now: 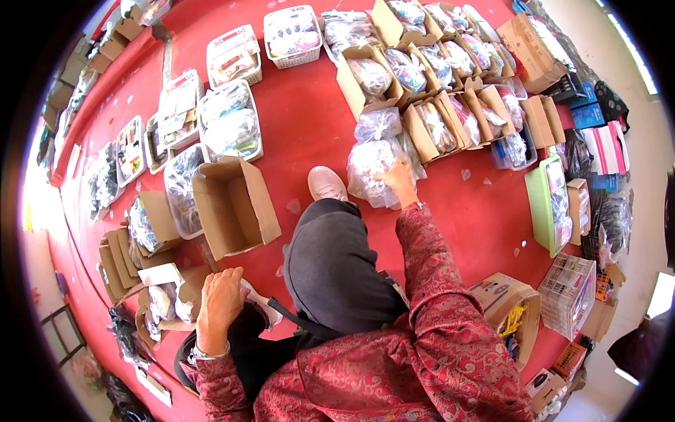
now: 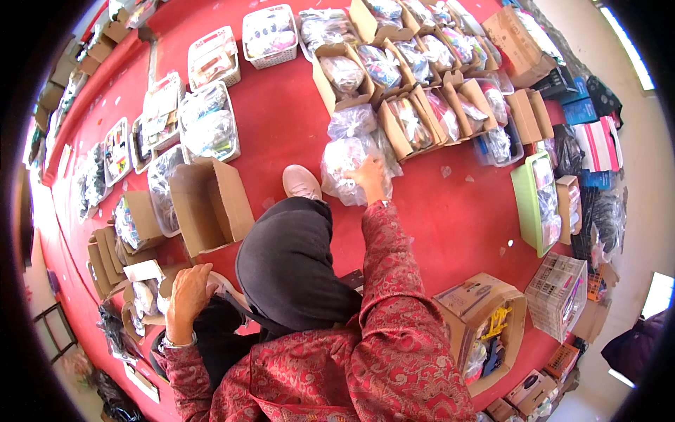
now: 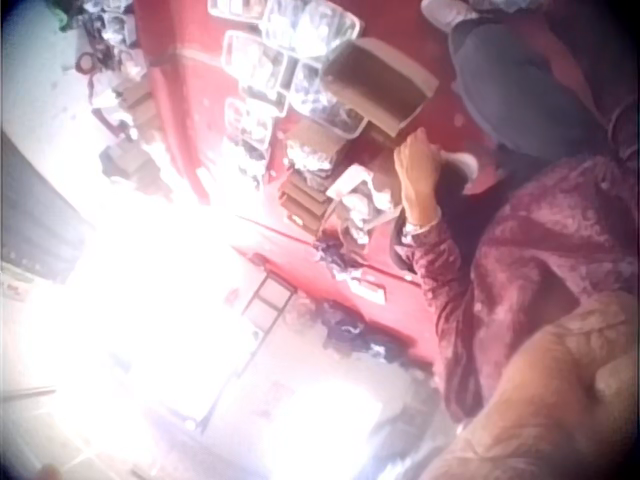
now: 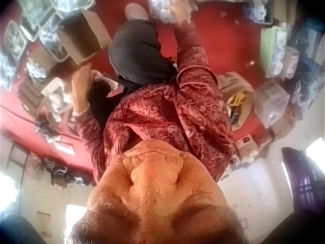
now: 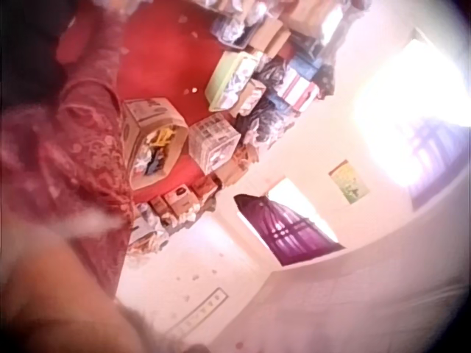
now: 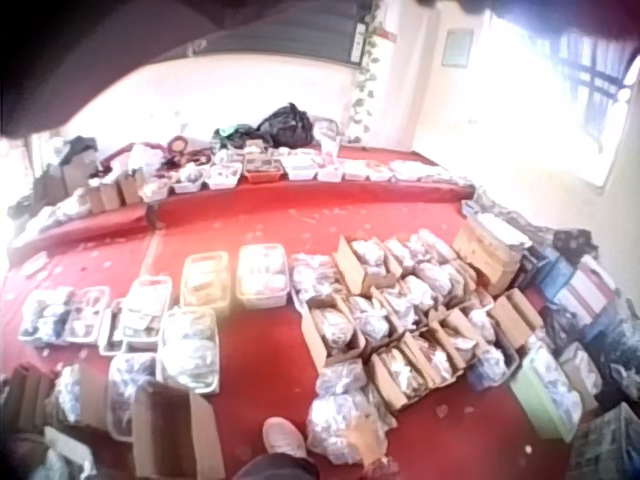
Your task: The person sits on the floor and packs small items from plastic bags into cardboard boxes. They open bags, remove contents, and place them into boxes arranged on the floor.
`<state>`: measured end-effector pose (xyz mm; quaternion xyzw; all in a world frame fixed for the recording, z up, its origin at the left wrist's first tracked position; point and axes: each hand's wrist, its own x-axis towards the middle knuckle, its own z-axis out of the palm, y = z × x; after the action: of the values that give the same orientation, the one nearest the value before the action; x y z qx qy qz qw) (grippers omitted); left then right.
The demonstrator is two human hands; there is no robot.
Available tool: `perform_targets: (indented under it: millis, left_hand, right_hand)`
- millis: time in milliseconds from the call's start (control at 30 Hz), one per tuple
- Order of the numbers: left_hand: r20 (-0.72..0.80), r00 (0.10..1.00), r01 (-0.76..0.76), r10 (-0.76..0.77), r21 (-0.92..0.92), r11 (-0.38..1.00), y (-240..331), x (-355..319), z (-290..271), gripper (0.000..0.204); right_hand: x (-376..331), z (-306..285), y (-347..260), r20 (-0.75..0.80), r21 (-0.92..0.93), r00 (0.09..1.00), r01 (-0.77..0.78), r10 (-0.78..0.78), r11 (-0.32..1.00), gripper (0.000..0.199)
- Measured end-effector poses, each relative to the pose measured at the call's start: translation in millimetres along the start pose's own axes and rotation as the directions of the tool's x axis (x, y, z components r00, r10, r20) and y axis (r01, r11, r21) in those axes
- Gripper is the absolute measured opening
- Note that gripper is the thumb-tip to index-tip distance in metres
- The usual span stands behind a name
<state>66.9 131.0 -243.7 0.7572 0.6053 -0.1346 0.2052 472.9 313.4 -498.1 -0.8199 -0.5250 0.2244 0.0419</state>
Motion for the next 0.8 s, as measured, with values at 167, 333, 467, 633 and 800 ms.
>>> perform_targets:
  millis: [167,333,467,633,800]
  left_hand:
    - [-0.056,0.998,-0.035,0.036,0.017,0.999,-4,1,5,0.035]
    - [-0.113,0.993,-0.033,0.033,0.01,0.999,-5,-4,1,0.032]
    - [-0.079,0.997,-0.018,0.017,-0.012,1.0,-8,-14,-6,0.033]
    - [-0.127,0.992,0.001,-0.011,-0.078,0.997,-14,-26,-15,0.032]
    - [-0.253,0.964,0.039,-0.083,-0.174,0.984,-27,-36,-29,0.032]
  right_hand:
    - [2,2,-16,-0.016,0.021,1.0,-0.012,0.012,1.0,0.064]
    - [-11,-34,-25,0.01,0.283,0.999,0.032,-0.036,0.959,0.056]
    - [-19,-69,-39,0.16,0.794,0.964,0.002,-0.213,0.608,0.037]
    - [-22,-108,-91,0.262,0.964,0.746,-0.175,-0.612,0.2,0.036]
    - [-68,-148,-191,0.056,0.969,0.651,-0.219,-0.757,-0.117,0.043]
